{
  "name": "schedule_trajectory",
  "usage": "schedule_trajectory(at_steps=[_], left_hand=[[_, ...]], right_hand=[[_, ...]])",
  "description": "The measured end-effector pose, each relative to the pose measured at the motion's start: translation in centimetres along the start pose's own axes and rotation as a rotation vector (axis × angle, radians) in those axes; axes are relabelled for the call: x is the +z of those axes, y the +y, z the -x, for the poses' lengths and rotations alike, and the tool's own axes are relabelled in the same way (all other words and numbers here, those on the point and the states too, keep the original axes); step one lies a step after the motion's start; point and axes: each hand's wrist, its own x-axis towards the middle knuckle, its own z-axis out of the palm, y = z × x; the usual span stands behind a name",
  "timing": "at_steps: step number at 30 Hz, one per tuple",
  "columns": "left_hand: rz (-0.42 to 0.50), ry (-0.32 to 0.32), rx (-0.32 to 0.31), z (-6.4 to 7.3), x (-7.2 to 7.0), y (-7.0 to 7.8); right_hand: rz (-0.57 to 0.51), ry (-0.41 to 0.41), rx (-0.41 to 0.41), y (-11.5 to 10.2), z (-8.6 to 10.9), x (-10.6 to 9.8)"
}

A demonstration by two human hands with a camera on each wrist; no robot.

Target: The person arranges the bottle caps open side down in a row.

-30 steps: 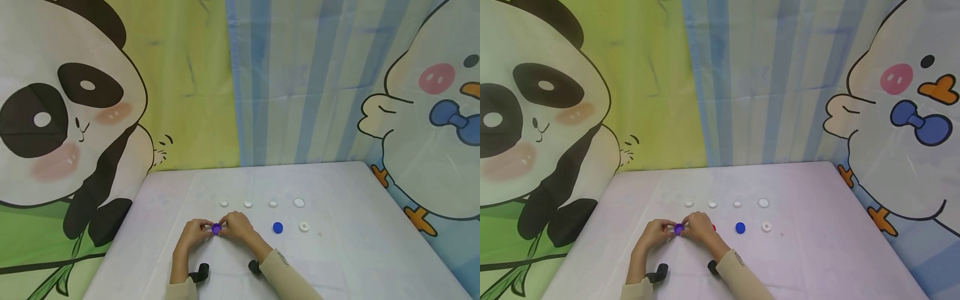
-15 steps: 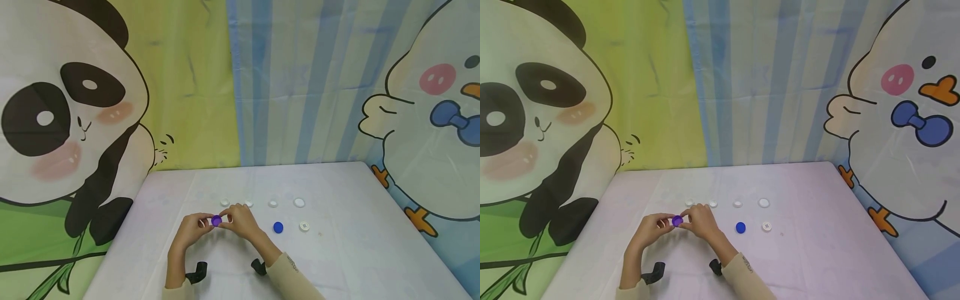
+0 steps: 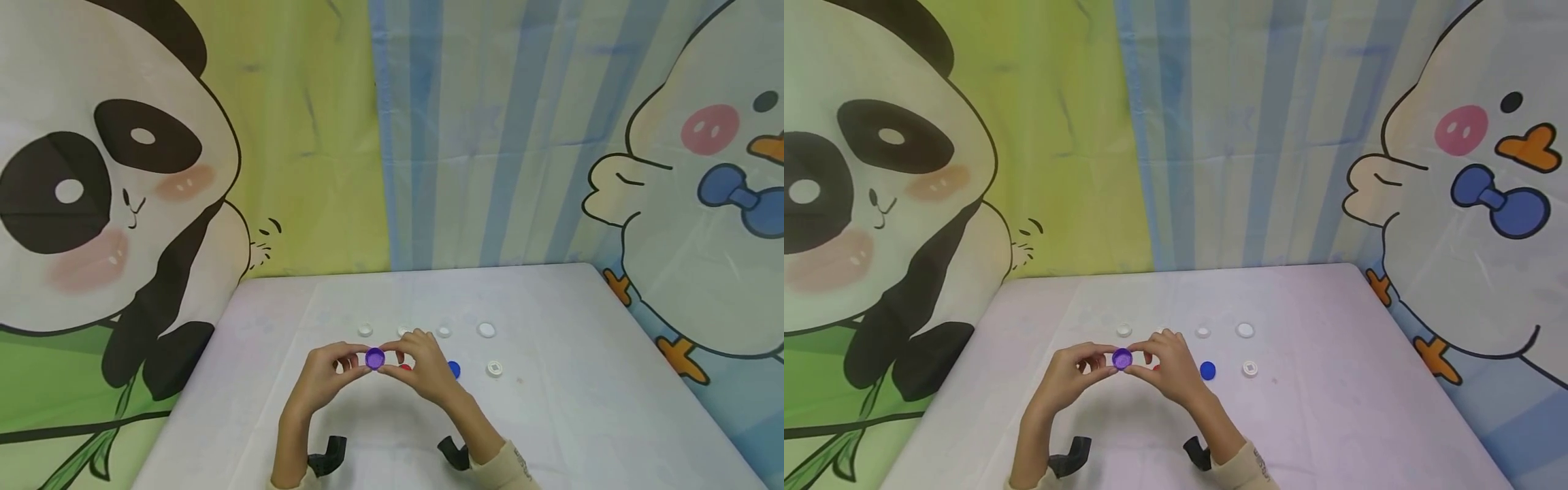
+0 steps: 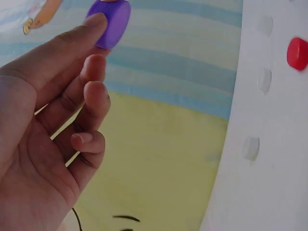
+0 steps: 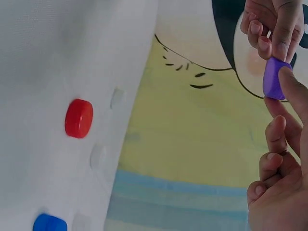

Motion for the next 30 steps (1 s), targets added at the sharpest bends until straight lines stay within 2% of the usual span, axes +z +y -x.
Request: schedule_trajectory(at_steps=[3, 6, 14, 18, 24, 30], left_hand=[[0.014, 0.021, 0.089, 0.0, 0.6, 1.2], [0.017, 0.041, 0.143, -0.1, 1.1, 2.0], [0.04, 0.046, 0.236, -0.2, 2.5, 3.6], [0.055, 0.045, 0.252, -0.1, 2.7, 4.5], [0.066, 0.034, 0.248, -0.1, 2.3, 6.7], [0.077, 0.04, 0.189, -0.1, 3.2, 6.8]], right_hand=[[-0.034, 0.056, -0.053, -0.2, 0.8, -1.2], [-0.053, 0.109, -0.099, -0.4, 1.4, -2.2], [-0.06, 0.202, -0.167, -0.3, 2.9, -3.8], [-0.071, 0.227, -0.213, -0.1, 3.2, -4.0], [-0.091, 0.26, -0.256, 0.1, 3.4, -4.1], [-0.109, 0.294, -0.27, 0.5, 3.8, -4.1]])
